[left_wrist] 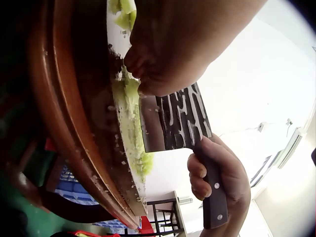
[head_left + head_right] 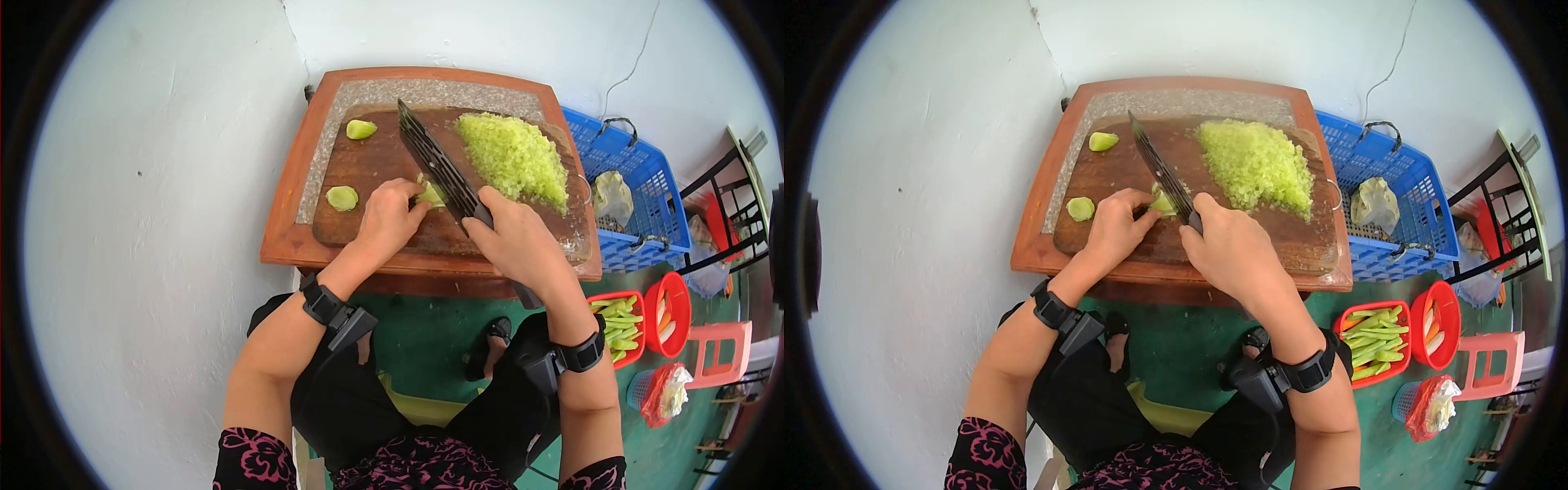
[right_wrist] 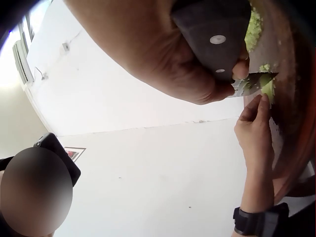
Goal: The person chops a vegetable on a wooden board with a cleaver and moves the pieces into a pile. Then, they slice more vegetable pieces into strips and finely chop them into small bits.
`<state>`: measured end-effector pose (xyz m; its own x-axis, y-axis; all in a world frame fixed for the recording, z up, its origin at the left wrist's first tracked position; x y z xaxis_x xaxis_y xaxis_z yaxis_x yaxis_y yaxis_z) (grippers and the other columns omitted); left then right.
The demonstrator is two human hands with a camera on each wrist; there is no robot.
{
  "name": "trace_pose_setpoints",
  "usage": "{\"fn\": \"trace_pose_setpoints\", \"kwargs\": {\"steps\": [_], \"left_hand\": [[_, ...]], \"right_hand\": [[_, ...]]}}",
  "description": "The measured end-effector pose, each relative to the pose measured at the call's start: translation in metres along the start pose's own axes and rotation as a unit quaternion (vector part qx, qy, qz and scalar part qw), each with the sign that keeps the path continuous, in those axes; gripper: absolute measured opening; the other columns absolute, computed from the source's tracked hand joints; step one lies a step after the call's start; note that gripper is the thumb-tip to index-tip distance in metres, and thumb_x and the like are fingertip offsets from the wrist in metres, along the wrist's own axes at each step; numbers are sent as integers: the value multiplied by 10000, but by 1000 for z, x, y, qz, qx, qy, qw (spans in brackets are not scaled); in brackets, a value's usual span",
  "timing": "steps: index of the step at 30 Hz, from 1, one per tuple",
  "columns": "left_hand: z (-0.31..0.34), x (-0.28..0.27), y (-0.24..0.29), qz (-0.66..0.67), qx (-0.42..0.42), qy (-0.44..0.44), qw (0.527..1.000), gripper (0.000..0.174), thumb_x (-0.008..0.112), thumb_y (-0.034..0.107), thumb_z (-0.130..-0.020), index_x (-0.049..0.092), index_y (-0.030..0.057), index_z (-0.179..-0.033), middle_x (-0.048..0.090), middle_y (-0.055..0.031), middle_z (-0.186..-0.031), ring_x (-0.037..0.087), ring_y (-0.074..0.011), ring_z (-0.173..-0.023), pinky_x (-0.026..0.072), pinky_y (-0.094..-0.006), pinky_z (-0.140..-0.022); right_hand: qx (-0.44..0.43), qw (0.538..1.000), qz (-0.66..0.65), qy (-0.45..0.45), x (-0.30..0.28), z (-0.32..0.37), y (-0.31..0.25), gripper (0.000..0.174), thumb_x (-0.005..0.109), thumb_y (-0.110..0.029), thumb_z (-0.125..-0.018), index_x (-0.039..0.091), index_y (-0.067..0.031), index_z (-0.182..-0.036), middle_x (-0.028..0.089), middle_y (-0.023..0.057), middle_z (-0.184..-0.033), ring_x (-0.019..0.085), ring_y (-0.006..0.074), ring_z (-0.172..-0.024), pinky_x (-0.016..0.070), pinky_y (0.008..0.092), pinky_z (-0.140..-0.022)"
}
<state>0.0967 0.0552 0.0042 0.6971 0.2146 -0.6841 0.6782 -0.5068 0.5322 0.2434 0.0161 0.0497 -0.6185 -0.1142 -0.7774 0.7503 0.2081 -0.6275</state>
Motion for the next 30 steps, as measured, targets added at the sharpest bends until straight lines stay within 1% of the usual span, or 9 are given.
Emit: {"fn": "trace_pose_setpoints", "kwargs": {"steps": [1, 4, 7, 13, 17, 22, 25, 28, 30], "left_hand": [[0, 1, 2, -7, 6, -3, 1000, 182, 696, 71, -718, 669, -26, -871, 644, -175, -850, 613, -337, -824, 487, -383, -737], [1, 4, 4, -22, 20, 0, 1000, 160, 692, 63, -711, 673, -20, -847, 640, -166, -826, 605, -336, -816, 485, -391, -728], [1, 6, 5, -31, 36, 3, 999, 147, 684, 53, -705, 675, -13, -836, 635, -158, -809, 598, -333, -809, 482, -398, -720], [1, 9, 7, -44, 45, -3, 998, 104, 670, 37, -696, 664, -6, -790, 617, -149, -778, 590, -328, -796, 480, -400, -706], [1, 9, 8, -48, 44, -2, 998, 86, 666, 32, -688, 658, -4, -766, 613, -144, -768, 589, -326, -792, 482, -400, -703], [0, 11, 10, -52, 41, -8, 998, 81, 661, 27, -684, 655, -8, -756, 617, -149, -774, 589, -328, -789, 485, -403, -699], [-1, 12, 11, -62, 55, -16, 996, 75, 658, 23, -682, 653, -13, -749, 619, -157, -778, 593, -330, -794, 488, -405, -698], [1, 13, 10, -68, 42, -29, 996, 94, 662, 31, -694, 653, -19, -773, 624, -160, -805, 593, -331, -811, 489, -402, -712], [5, 10, 17, -60, 54, -22, 997, 107, 668, 34, -703, 652, -21, -794, 625, -158, -818, 590, -332, -817, 488, -400, -720]], "right_hand": [[-4, 1000, 1, 3, 1, 0, 0, 233, 549, -202, -851, 456, 11, -839, 536, 194, -607, 578, 321, -506, 435, 403, -500], [37, 999, 2, -34, 2, 1, 1, 208, 536, -203, -850, 472, -7, -878, 598, 259, -741, 574, 463, -767, 448, 522, -681], [19, 999, 22, -13, -3, 2, -4, 206, 536, -201, -850, 472, -7, -877, 597, 259, -732, 575, 463, -758, 448, 524, -677], [19, 999, 21, -31, 1, 4, -7, 207, 537, -199, -850, 466, -5, -867, 595, 262, -727, 577, 462, -760, 447, 527, -676], [-4, 997, 68, -22, 4, 4, -10, 197, 531, -194, -852, 462, -10, -872, 602, 254, -722, 587, 458, -746, 456, 531, -669], [-25, 996, 82, -23, 12, 2, -8, 198, 523, -188, -855, 455, -5, -893, 606, 254, -715, 595, 455, -733, 466, 534, -668], [-38, 992, 119, -10, 25, -8, -8, 205, 518, -186, -856, 451, 3, -898, 605, 259, -717, 603, 446, -735, 471, 526, -664], [-42, 991, 130, 0, 30, -11, -13, 194, 509, -180, -855, 459, 3, -895, 608, 256, -721, 616, 423, -703, 482, 501, -654], [6, 999, 45, -18, 24, -18, 1, 196, 512, -183, -856, 464, 5, -885, 603, 257, -714, 621, 402, -663, 482, 481, -638]]}}
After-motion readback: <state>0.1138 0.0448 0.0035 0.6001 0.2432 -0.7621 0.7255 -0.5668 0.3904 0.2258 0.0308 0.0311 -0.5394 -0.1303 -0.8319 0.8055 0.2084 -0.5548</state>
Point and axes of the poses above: each hand's wrist, its own z-axis away from the middle knuckle, its own x-axis out of the palm, y = z × x, the point moved 9 cm from there along -z, towards the middle knuckle
